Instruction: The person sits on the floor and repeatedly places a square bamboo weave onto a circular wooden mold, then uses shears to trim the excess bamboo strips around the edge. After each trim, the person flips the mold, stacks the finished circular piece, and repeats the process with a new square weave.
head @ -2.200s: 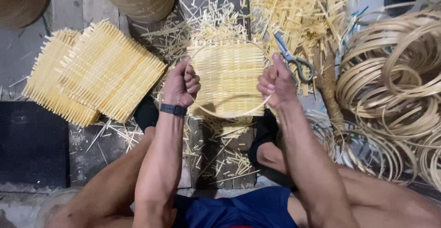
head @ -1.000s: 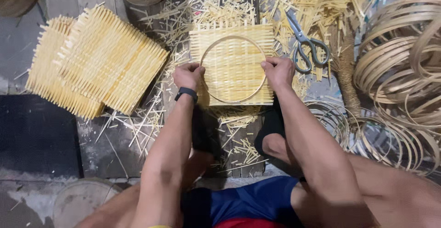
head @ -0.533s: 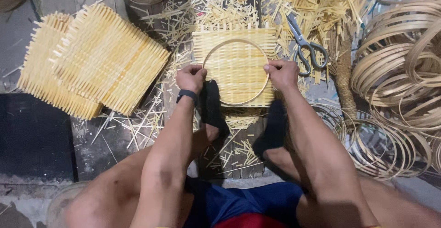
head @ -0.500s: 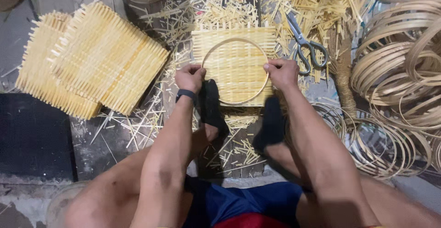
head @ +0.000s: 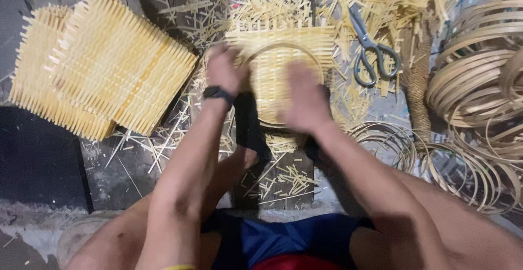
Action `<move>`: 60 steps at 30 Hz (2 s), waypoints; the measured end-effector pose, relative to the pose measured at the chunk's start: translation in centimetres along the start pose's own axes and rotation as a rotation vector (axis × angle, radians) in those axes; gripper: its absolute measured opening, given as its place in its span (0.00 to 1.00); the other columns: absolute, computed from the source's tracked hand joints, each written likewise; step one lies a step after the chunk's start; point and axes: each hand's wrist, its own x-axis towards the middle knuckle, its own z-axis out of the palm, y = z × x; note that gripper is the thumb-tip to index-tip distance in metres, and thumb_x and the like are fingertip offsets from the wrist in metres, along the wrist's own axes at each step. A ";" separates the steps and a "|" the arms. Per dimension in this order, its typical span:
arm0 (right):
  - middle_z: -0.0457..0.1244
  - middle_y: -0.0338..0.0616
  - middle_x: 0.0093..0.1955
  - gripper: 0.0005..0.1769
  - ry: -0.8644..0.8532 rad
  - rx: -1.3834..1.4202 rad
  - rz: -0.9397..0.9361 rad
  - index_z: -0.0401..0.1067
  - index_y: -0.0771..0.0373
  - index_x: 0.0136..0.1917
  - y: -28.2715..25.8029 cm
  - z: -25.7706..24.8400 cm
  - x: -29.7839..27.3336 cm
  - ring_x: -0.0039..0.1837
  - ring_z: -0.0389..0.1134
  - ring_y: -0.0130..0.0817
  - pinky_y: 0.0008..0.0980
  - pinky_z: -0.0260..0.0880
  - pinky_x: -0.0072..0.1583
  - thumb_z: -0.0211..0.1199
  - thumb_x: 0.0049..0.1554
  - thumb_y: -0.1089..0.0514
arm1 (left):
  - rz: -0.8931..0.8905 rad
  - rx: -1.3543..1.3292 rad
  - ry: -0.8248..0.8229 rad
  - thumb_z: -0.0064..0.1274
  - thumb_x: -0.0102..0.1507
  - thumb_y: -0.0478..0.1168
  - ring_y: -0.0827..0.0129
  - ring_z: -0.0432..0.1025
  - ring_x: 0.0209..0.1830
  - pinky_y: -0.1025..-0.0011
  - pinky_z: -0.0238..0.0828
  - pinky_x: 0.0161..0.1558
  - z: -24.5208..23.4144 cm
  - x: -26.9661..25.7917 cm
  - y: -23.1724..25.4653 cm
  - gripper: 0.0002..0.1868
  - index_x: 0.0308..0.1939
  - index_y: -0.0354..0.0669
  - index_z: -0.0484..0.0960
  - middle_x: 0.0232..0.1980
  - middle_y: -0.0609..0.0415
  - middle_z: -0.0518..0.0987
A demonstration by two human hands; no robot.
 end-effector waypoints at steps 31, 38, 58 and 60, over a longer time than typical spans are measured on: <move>0.66 0.56 0.34 0.14 0.127 0.866 0.385 0.82 0.64 0.50 10.3 3.3 10.6 0.35 0.59 0.34 0.43 0.61 0.41 0.63 0.66 0.52 | -0.164 -0.413 -0.297 0.60 0.59 0.56 0.64 0.82 0.37 0.67 0.78 0.43 5.6 8.9 3.1 0.21 0.43 0.43 0.89 0.37 0.49 0.87; 0.65 0.59 0.38 0.36 -0.030 0.657 0.532 0.70 0.71 0.44 11.9 5.8 9.7 0.45 0.66 0.48 0.47 0.66 0.54 0.40 0.70 0.36 | -0.318 -0.347 -0.347 0.63 0.56 0.59 0.67 0.77 0.30 0.68 0.75 0.39 4.5 8.4 3.5 0.23 0.33 0.40 0.89 0.31 0.50 0.85; 0.71 0.45 0.49 0.22 -0.200 0.232 0.201 0.77 0.50 0.46 0.1 -2.3 15.4 0.55 0.70 0.48 0.50 0.65 0.58 0.64 0.55 0.32 | -0.273 -0.326 0.374 0.60 0.68 0.49 0.59 0.77 0.31 0.62 0.72 0.38 7.5 -2.8 -1.9 0.17 0.46 0.38 0.90 0.33 0.45 0.83; 0.71 0.42 0.47 0.22 -0.289 0.216 0.319 0.77 0.48 0.44 -0.3 -2.3 16.2 0.55 0.70 0.46 0.49 0.65 0.59 0.65 0.53 0.30 | -0.414 -0.509 0.299 0.63 0.65 0.48 0.65 0.76 0.30 0.65 0.72 0.37 8.2 -1.9 -3.2 0.18 0.42 0.34 0.90 0.32 0.47 0.85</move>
